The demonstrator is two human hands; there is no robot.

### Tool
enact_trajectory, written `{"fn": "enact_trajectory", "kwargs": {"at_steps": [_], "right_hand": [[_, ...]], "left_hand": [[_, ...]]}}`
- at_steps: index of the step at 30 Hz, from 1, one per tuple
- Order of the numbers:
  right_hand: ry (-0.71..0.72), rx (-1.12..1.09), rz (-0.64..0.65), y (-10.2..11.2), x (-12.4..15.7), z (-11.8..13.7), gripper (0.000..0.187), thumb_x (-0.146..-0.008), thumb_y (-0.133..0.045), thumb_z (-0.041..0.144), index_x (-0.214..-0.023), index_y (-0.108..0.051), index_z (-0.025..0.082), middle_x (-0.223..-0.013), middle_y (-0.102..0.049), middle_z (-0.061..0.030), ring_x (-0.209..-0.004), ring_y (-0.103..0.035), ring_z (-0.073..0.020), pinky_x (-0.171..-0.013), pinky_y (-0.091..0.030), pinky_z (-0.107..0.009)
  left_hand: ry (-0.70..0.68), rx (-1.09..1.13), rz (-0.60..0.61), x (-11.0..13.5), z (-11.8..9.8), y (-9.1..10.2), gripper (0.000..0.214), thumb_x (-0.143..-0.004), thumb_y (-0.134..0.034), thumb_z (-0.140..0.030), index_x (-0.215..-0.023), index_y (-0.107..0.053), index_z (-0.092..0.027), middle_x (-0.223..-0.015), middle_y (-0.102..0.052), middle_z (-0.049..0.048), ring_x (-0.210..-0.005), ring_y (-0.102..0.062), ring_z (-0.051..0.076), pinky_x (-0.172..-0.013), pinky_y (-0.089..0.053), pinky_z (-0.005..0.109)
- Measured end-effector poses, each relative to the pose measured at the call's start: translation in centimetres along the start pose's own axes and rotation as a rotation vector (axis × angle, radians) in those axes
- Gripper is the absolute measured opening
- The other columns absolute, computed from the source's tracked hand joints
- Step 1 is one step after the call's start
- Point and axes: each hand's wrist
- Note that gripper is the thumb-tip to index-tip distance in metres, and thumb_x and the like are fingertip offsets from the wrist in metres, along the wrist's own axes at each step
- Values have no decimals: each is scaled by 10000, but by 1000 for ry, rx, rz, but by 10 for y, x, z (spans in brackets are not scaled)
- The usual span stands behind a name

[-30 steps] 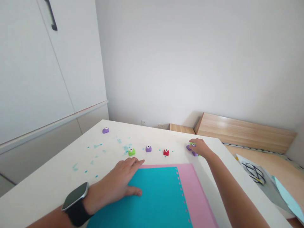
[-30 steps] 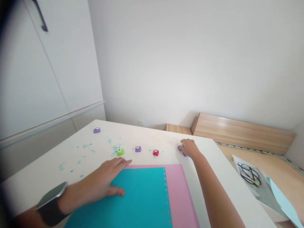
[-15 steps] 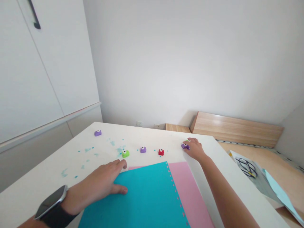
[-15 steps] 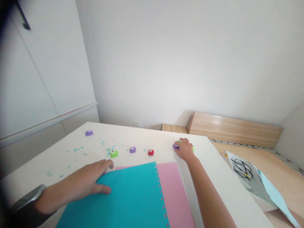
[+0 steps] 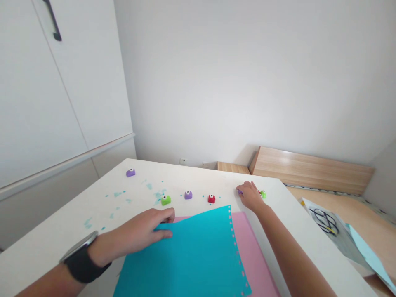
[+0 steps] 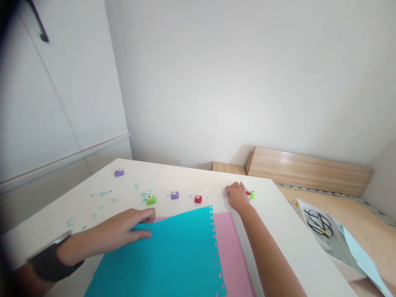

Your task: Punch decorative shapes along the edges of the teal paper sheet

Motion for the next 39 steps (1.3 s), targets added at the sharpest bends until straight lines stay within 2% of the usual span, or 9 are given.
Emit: {"fn": "enact_trajectory", "kwargs": {"at_steps": [3, 5, 8, 10, 15, 20, 23, 27, 39], "right_hand": [[-23, -50, -42, 5, -3, 5, 264, -883, -540, 212, -1101, -688, 188, -1103, -687, -129, -1167, -538, -265, -1084, -292, -419], [-54, -219, -129, 10, -5, 11, 299, -926, -498, 293, -1156, -651, 180, -1135, -667, -131, -1117, -577, -250, -1018, -388, -396], [-150, -878, -248, 16, 0, 24, 363, -920, -515, 436, -1171, -612, 191, -1034, -680, -86, -934, -663, -219, -908, -505, -398], [-207, -1326, -231, 20, 8, 36, 387, -859, -621, 468, -1135, -619, 196, -930, -684, -50, -843, -687, -205, -880, -543, -417], [-280, -1839, -44, 27, 36, 68, 339, -724, -807, 334, -1000, -701, 167, -1076, -693, -81, -991, -702, -238, -993, -520, -382], [-274, -1946, 101, 29, 54, 86, 379, -731, -809, 305, -1061, -710, 147, -1151, -683, -114, -1058, -684, -255, -969, -524, -337], [-271, -1877, 100, 30, 60, 93, 436, -748, -803, 349, -1132, -694, 175, -1103, -697, -105, -962, -700, -225, -771, -564, -298], [-278, -1799, 82, 30, 63, 100, 477, -704, -834, 350, -1129, -694, 185, -989, -711, -89, -809, -673, -186, -529, -458, -230], [-249, -1784, 117, 35, 66, 105, 493, -727, -818, 356, -1163, -645, 205, -1039, -691, -85, -958, -653, -217, -554, -456, -205]], "left_hand": [[-6, 194, -69, -6, -1, 11, 327, -813, -628, -528, -975, -686, -250, -1051, -726, 59, -1002, -650, 297, -861, -479, 329], [7, 365, -113, -11, 3, 17, 388, -802, -628, -564, -1028, -712, -261, -1128, -728, 55, -1054, -648, 309, -911, -492, 352], [47, 563, -214, -16, 11, 21, 425, -789, -648, -582, -1042, -735, -251, -1130, -740, 49, -1005, -681, 300, -902, -526, 373], [94, 656, -311, -18, 16, 18, 469, -761, -682, -593, -1055, -735, -232, -1129, -745, 60, -993, -692, 300, -901, -540, 383], [220, 823, -404, -20, 17, 7, 567, -757, -688, -614, -1147, -701, -203, -1161, -736, 90, -990, -707, 313, -843, -585, 391], [215, 907, -438, -21, 16, 0, 529, -792, -693, -557, -1202, -673, -225, -1206, -718, 80, -1001, -707, 320, -846, -591, 402], [242, 882, -490, -22, 17, -3, 535, -778, -704, -566, -1192, -679, -228, -1196, -724, 73, -996, -710, 320, -824, -602, 390], [266, 869, -509, -23, 16, -5, 534, -776, -699, -580, -1187, -682, -239, -1190, -727, 65, -964, -724, 304, -810, -610, 373], [215, 804, -511, -21, 17, -7, 498, -834, -666, -523, -1235, -651, -228, -1219, -712, 73, -969, -715, 309, -802, -606, 381]]}}
Point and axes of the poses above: each hand's wrist, its own x-axis away from the middle knuckle, its own y-axis out of the back of the hand, z = x × y
